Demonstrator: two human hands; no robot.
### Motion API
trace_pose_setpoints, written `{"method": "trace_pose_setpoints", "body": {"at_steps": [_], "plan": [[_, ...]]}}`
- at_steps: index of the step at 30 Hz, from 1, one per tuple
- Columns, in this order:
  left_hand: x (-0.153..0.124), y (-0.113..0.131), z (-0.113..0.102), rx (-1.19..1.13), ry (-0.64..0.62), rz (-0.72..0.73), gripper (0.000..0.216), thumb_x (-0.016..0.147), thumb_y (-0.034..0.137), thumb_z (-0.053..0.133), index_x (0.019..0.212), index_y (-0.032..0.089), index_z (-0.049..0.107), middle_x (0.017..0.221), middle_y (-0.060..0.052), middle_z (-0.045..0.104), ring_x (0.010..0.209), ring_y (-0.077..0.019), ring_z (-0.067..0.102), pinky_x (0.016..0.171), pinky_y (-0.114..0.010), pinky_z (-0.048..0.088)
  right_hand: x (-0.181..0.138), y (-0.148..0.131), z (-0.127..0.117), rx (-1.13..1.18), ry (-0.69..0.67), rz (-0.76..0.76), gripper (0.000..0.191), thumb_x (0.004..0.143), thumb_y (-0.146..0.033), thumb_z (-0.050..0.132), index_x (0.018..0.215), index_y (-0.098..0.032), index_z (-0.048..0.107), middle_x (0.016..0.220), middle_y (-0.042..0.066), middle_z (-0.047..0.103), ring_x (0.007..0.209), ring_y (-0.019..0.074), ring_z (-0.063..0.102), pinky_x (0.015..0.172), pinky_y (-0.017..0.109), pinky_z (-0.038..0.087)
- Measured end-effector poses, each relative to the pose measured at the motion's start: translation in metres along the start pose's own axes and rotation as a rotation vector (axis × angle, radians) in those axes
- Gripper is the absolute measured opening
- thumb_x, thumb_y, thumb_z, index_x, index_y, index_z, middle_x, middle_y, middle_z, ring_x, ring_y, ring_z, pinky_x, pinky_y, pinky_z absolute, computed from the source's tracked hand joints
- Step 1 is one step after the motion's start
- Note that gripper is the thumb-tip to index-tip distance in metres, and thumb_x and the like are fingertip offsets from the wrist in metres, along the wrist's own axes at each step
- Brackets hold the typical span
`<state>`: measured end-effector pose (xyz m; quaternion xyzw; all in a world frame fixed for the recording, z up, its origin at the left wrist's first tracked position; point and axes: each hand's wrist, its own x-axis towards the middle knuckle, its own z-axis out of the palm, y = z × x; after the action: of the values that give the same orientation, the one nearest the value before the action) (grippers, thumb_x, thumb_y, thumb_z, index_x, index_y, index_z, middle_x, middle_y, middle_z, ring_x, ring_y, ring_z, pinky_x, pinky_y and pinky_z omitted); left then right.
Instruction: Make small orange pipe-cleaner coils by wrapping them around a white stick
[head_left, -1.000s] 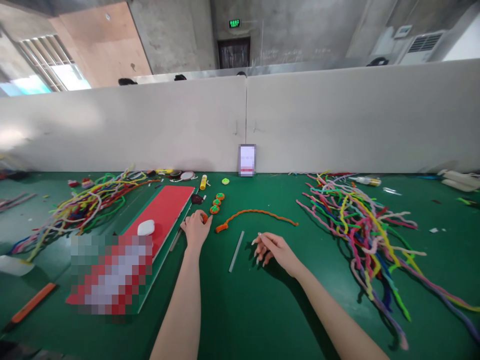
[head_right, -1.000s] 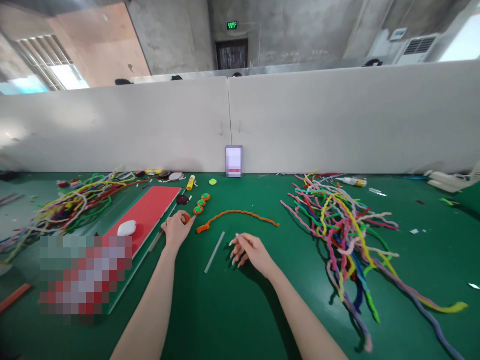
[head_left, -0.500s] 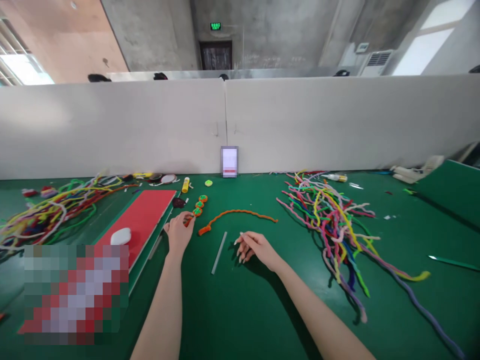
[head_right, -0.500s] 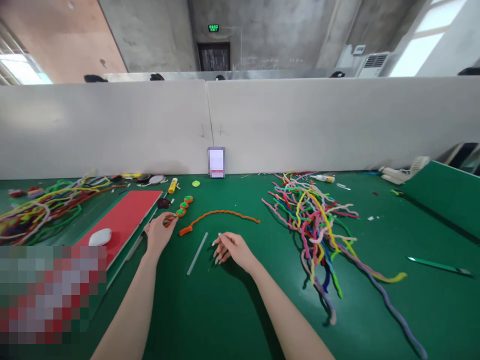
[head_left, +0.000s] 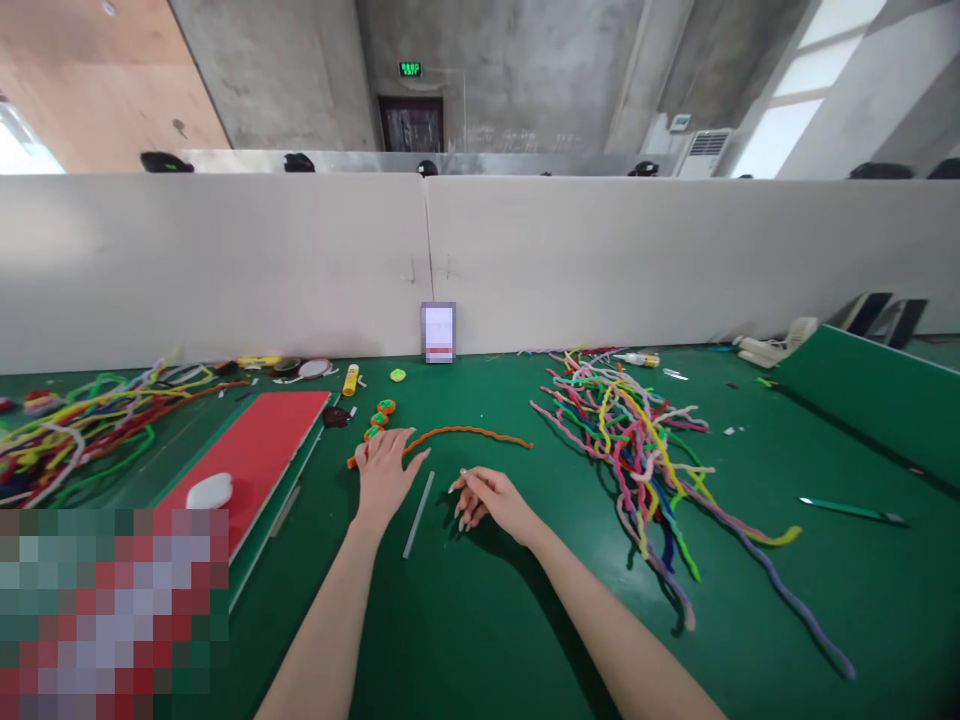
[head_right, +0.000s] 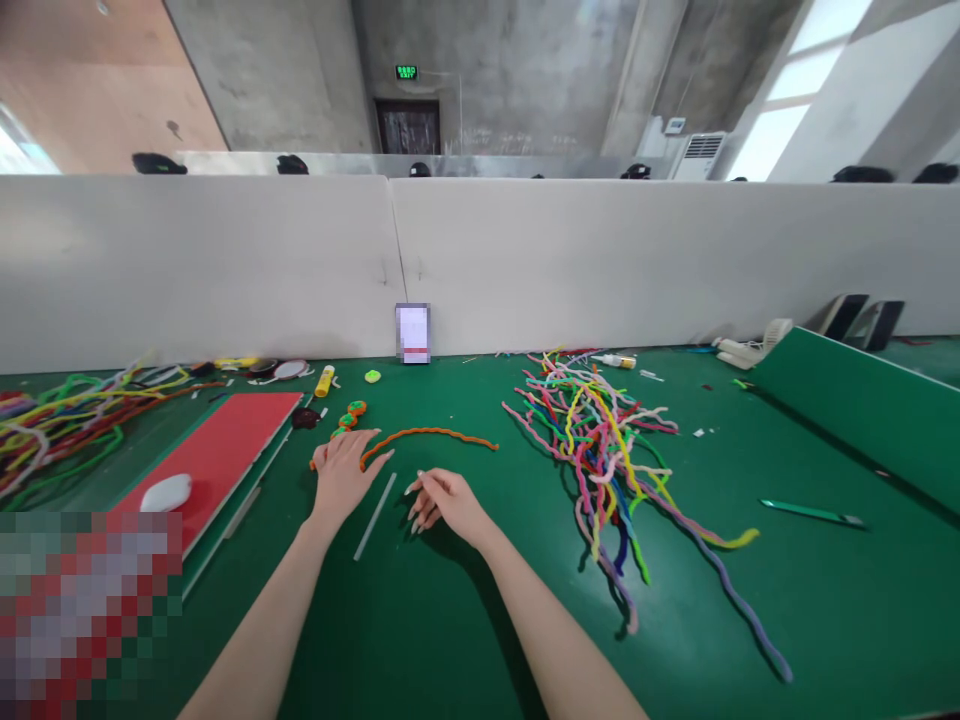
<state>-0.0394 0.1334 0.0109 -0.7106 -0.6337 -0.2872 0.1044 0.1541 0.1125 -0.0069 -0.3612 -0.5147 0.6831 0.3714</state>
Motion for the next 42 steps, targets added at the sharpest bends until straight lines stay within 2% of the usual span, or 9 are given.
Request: {"method": "trace_pose_setpoints", "body": {"at_steps": [6,10,13,17,21,26,29,38,42], "plan": [[-0.004,-0.011,0.008,0.043,-0.079,-0.044,0.019,0.08,0.031,0.05,0.094,0.022,0.06,0.089,-0.006,0.063,0.093,-0.024,0.05,0.086,-0.04,0.025,-0.009,0.002,0.011,-0.316,0.077,-0.17,0.028,0.069,-0.033,0.063,0.089,-0.019,0.049,0.087,0.002,0.053,0.059,0.0109,0.056,0.048,0.024,0.046],[-0.004,-0.008,0.008,0.033,-0.077,-0.032,0.013,0.081,0.026,0.049,0.082,0.022,0.061,0.081,-0.005,0.062,0.088,-0.0227,0.05,0.084,-0.039,0.025,-0.027,0.0,0.027,-0.73,0.108,-0.406,0.044,0.062,-0.02,0.069,0.102,-0.024,0.051,0.111,0.005,0.044,0.089,0.0158,0.053,0.078,0.032,0.045],[-0.003,-0.005,0.006,0.015,-0.017,-0.017,0.017,0.082,0.026,0.047,0.077,0.021,0.062,0.081,-0.005,0.062,0.086,-0.0221,0.05,0.084,-0.038,0.026,-0.036,-0.003,0.037,-0.984,0.027,-0.549,0.043,0.07,-0.023,0.064,0.11,-0.025,0.05,0.122,0.006,0.04,0.114,0.0213,0.038,0.095,0.037,0.032],[-0.001,-0.004,0.001,0.002,0.165,-0.033,0.022,0.084,0.03,0.044,0.079,0.019,0.062,0.081,-0.007,0.062,0.084,-0.0218,0.05,0.083,-0.037,0.027,-0.035,-0.003,0.044,-1.152,-0.068,-0.652,0.024,0.08,-0.019,0.053,0.104,-0.022,0.051,0.118,0.005,0.047,0.114,0.0186,0.038,0.095,0.034,0.03],[-0.002,-0.002,0.0,0.003,0.331,-0.087,0.022,0.084,0.032,0.046,0.08,0.019,0.063,0.074,-0.006,0.06,0.084,-0.0222,0.049,0.082,-0.035,0.028,-0.032,0.0,0.048,-1.205,-0.045,-0.654,0.012,0.083,-0.025,0.051,0.093,-0.018,0.051,0.104,0.006,0.054,0.101,0.0188,0.045,0.088,0.032,0.034],[-0.007,0.003,0.0,-0.088,0.398,-0.128,0.02,0.084,0.029,0.046,0.082,0.019,0.063,0.072,-0.006,0.061,0.081,-0.0212,0.051,0.08,-0.033,0.03,-0.032,0.002,0.048,-1.258,0.058,-0.621,0.018,0.082,-0.029,0.053,0.096,-0.019,0.05,0.098,0.005,0.054,0.093,0.02,0.045,0.082,0.034,0.035],[-0.01,0.005,-0.001,-0.134,0.388,-0.139,0.02,0.084,0.029,0.045,0.082,0.018,0.062,0.071,-0.006,0.061,0.08,-0.0212,0.051,0.079,-0.032,0.032,-0.032,0.004,0.046,-1.278,0.128,-0.586,0.026,0.081,-0.035,0.055,0.101,-0.02,0.049,0.097,0.005,0.054,0.091,0.0198,0.045,0.079,0.033,0.035],[-0.011,0.001,-0.003,-0.221,0.335,-0.185,0.024,0.085,0.033,0.041,0.083,0.018,0.06,0.073,-0.006,0.062,0.083,-0.0217,0.053,0.078,-0.032,0.034,-0.021,0.013,0.043,-1.44,0.453,-0.378,0.02,0.087,-0.031,0.041,0.077,-0.016,0.05,0.077,0.011,0.055,0.076,0.0236,0.048,0.063,0.033,0.038],[-0.01,0.002,-0.002,-0.256,0.303,-0.241,0.025,0.086,0.034,0.039,0.083,0.018,0.058,0.061,-0.004,0.058,0.077,-0.0213,0.054,0.076,-0.031,0.035,-0.014,0.017,0.033,-1.146,0.55,-0.313,0.027,0.087,-0.037,0.04,0.067,-0.019,0.047,0.065,0.008,0.053,0.068,0.021,0.05,0.059,0.03,0.035]]}}
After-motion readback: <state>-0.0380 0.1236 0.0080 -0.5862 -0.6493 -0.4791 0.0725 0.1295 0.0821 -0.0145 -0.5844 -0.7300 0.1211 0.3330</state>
